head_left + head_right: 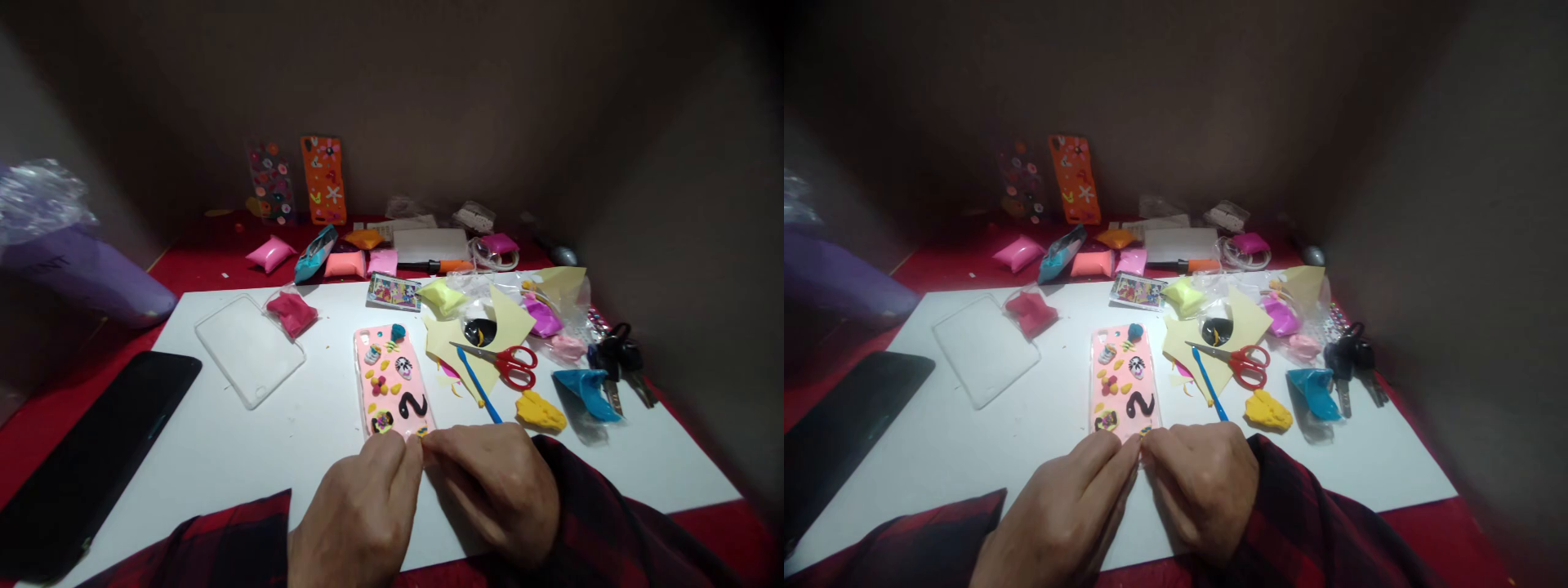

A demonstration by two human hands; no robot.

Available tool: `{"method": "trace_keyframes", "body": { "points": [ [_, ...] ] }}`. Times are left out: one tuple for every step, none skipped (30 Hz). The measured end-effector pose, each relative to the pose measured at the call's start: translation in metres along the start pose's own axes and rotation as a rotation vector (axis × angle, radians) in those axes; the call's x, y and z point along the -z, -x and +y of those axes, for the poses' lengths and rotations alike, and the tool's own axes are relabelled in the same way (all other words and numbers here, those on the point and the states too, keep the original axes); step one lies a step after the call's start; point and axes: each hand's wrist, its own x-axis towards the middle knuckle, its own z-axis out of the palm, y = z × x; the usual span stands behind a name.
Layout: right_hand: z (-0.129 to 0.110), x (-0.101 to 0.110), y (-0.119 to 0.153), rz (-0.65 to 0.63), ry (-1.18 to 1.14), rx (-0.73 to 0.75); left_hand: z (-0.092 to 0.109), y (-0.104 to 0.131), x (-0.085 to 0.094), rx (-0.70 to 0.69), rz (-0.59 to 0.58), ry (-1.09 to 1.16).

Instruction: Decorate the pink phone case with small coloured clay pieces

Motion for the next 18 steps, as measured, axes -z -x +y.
{"method": "trace_keyframes", "body": {
  "points": [
    [0.0000,0.0004,-0.0001,-0.014,0.035,0.019,-0.0001,-0.0001,0.0001,-0.001,-0.001,0.004],
    [-0.0001,0.0010,-0.0002,-0.024,0.062,0.034,-0.0004,-0.0004,0.0002,-0.001,-0.006,0.011],
    [-0.0001,0.0018,0.0000,-0.021,0.077,0.040,-0.0006,-0.0010,0.0003,-0.004,-0.008,0.020],
    [-0.0002,0.0027,0.0003,-0.008,0.077,0.038,-0.0009,-0.0017,0.0004,-0.004,-0.008,0.025],
    [-0.0002,0.0036,0.0007,0.012,0.065,0.030,-0.0011,-0.0024,0.0006,-0.003,-0.006,0.028],
    [-0.0002,0.0044,0.0011,0.032,0.049,0.021,-0.0012,-0.0030,0.0008,0.001,-0.009,0.030],
    [-0.0002,0.0051,0.0015,0.047,0.038,0.015,-0.0013,-0.0034,0.0012,0.001,-0.010,0.033],
    [0.0000,0.0056,0.0018,0.051,0.031,0.015,-0.0013,-0.0035,0.0016,-0.001,-0.013,0.036],
    [0.0001,0.0060,0.0019,0.040,0.023,0.019,-0.0012,-0.0035,0.0020,0.000,-0.009,0.037],
    [0.0004,0.0063,0.0019,0.021,0.016,0.025,-0.0010,-0.0032,0.0022,-0.001,-0.003,0.036],
    [0.0006,0.0065,0.0017,0.003,0.015,0.029,-0.0007,-0.0029,0.0024,-0.001,0.006,0.031],
    [0.0009,0.0066,0.0013,-0.015,0.024,0.036,-0.0004,-0.0026,0.0024,0.001,0.020,0.023],
    [0.0012,0.0067,0.0009,-0.031,0.042,0.046,-0.0001,-0.0024,0.0021,0.004,0.028,0.016],
    [0.0014,0.0067,0.0005,-0.045,0.068,0.060,0.0001,-0.0022,0.0017,0.006,0.032,0.013],
    [0.0016,0.0067,0.0002,-0.055,0.096,0.073,0.0002,-0.0020,0.0012,0.006,0.029,0.015],
    [0.0018,0.0066,0.0000,-0.059,0.114,0.084,0.0002,-0.0018,0.0006,0.004,0.025,0.020],
    [0.0018,0.0065,0.0001,-0.061,0.111,0.088,0.0001,-0.0017,-0.0001,0.005,0.022,0.026],
    [0.0019,0.0064,0.0003,-0.054,0.092,0.085,-0.0001,-0.0015,-0.0007,0.007,0.021,0.031]
  ]
}}
